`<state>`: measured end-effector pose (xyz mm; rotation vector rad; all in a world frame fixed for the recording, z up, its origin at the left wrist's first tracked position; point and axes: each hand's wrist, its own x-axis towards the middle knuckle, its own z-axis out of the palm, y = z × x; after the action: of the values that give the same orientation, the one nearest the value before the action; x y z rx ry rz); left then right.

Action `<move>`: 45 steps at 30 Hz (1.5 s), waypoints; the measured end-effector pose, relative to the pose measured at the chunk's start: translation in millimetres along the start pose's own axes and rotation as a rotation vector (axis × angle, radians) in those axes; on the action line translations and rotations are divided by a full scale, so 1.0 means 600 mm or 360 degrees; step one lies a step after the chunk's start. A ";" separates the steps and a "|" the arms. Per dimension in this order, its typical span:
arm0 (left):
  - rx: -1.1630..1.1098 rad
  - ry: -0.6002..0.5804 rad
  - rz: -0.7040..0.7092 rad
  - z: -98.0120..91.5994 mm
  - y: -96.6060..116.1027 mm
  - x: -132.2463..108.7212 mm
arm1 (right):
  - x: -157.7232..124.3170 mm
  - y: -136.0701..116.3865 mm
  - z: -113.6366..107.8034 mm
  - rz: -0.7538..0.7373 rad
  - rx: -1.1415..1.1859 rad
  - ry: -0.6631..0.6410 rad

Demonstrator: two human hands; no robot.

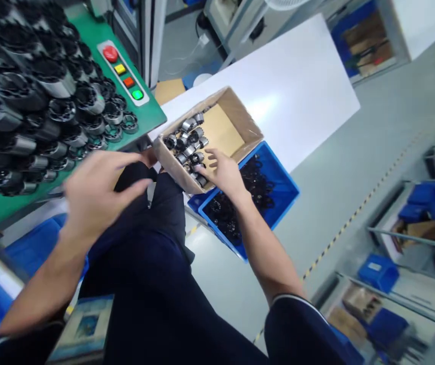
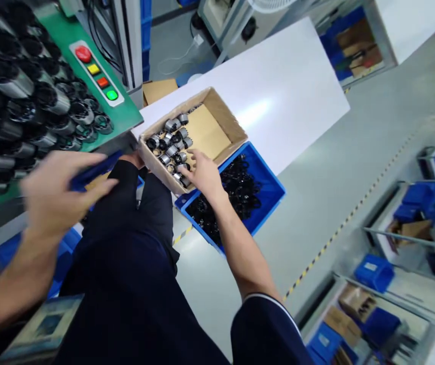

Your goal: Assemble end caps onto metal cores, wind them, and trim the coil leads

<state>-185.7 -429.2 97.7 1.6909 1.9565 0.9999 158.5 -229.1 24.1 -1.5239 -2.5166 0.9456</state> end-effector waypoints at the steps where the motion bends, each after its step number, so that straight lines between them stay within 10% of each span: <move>1: 0.0025 -0.0107 0.0083 0.046 0.020 0.020 | 0.016 0.005 0.014 -0.0003 -0.0015 -0.0008; 8: 0.0456 -0.0723 0.0350 0.264 0.053 0.186 | 0.029 0.024 0.044 -0.0196 0.0155 -0.0115; 16: 0.0427 -0.1167 0.0668 0.319 0.034 0.270 | 0.001 0.043 0.053 -0.0131 0.0419 0.0094; 21: 0.0430 -0.1102 0.0620 0.330 0.053 0.304 | 0.020 0.098 -0.012 -0.0013 0.0425 0.0202; 29: 0.0542 -0.1095 0.0387 0.486 0.092 0.398 | 0.095 0.198 -0.076 0.0107 -0.0100 0.0237; 38: 0.0536 -0.1236 0.0589 0.438 -0.020 0.442 | 0.107 0.161 0.000 0.0156 -0.0110 0.0022; 45: 0.0740 -0.1376 0.0680 0.448 0.018 0.434 | 0.102 0.160 0.033 0.0092 -0.0021 0.0136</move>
<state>-51.4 -105.4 -33.5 2.3102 1.3080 -0.1598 195.9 -157.1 -58.5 -1.6128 -2.4381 0.8526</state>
